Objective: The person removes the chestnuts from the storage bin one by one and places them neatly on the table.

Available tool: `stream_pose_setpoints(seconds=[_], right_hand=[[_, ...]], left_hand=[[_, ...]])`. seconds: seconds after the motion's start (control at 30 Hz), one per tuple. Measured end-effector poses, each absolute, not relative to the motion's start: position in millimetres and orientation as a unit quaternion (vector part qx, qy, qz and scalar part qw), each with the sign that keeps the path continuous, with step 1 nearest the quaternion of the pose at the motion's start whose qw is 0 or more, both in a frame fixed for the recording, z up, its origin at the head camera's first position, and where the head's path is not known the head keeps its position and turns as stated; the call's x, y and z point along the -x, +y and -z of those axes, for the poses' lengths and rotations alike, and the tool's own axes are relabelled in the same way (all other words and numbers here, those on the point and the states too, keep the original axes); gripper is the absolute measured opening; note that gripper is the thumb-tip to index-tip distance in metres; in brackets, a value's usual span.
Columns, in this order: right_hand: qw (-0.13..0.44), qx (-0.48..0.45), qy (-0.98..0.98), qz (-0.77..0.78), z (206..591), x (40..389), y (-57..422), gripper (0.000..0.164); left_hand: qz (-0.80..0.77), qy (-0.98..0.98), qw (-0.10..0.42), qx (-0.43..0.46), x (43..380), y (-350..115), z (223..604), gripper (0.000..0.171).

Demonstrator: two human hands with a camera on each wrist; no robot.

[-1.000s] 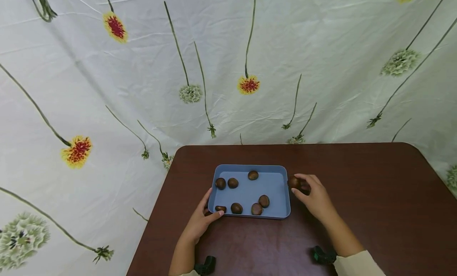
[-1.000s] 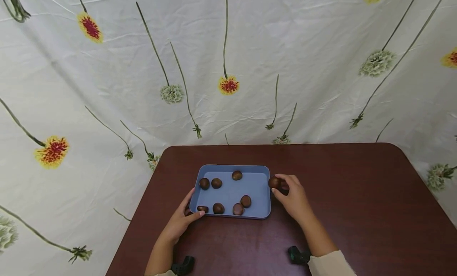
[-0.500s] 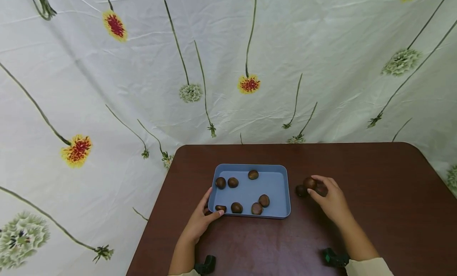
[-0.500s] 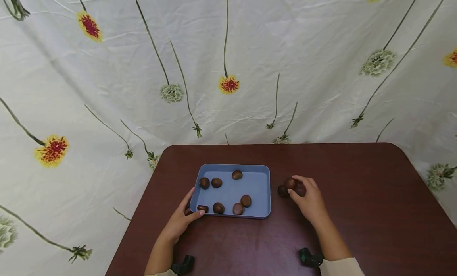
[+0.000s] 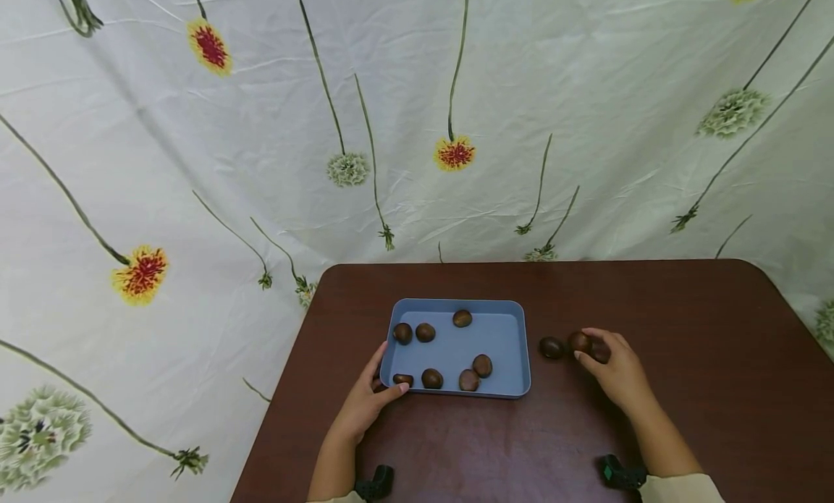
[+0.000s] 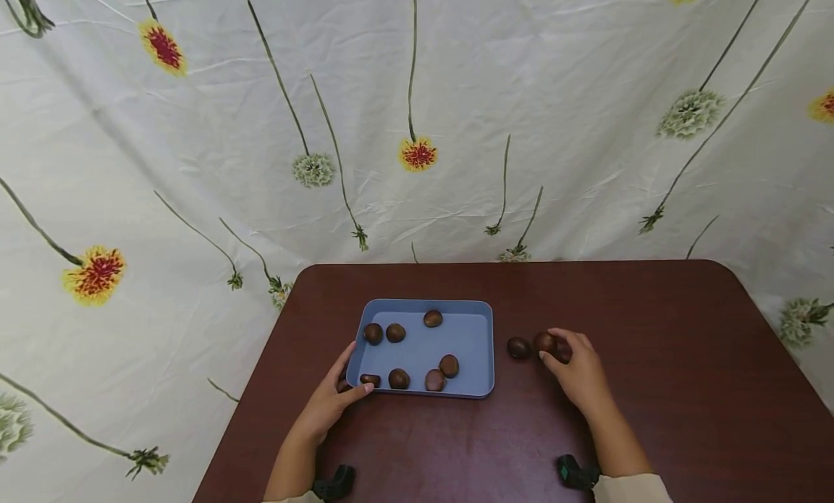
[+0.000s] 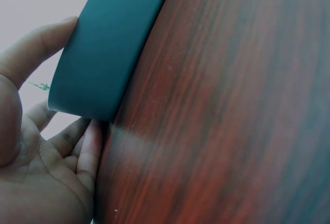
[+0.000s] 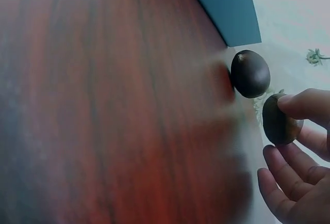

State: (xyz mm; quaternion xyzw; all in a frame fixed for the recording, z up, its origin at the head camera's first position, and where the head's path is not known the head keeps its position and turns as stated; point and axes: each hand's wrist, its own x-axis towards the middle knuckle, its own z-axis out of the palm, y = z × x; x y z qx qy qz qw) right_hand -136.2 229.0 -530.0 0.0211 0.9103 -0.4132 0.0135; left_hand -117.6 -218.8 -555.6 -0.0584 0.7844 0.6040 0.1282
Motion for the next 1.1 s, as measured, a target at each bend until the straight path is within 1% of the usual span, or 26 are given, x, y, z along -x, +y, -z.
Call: stream_pose_setpoints(seconds=[0.6, 0.83, 1.1], right_hand=[[0.023, -0.014, 0.909, 0.415, 541, 140, 232, 0.050], [0.034, -0.012, 0.906, 0.421, 542, 140, 233, 0.050], [0.042, -0.017, 0.903, 0.427, 540, 139, 232, 0.052]], left_hand=[[-0.608, 0.781, 0.130, 0.060, 117, -218, 555, 0.098], [-0.607, 0.782, 0.132, 0.057, 116, -218, 555, 0.098], [-0.605, 0.786, 0.121, 0.049, 115, -219, 553, 0.097]])
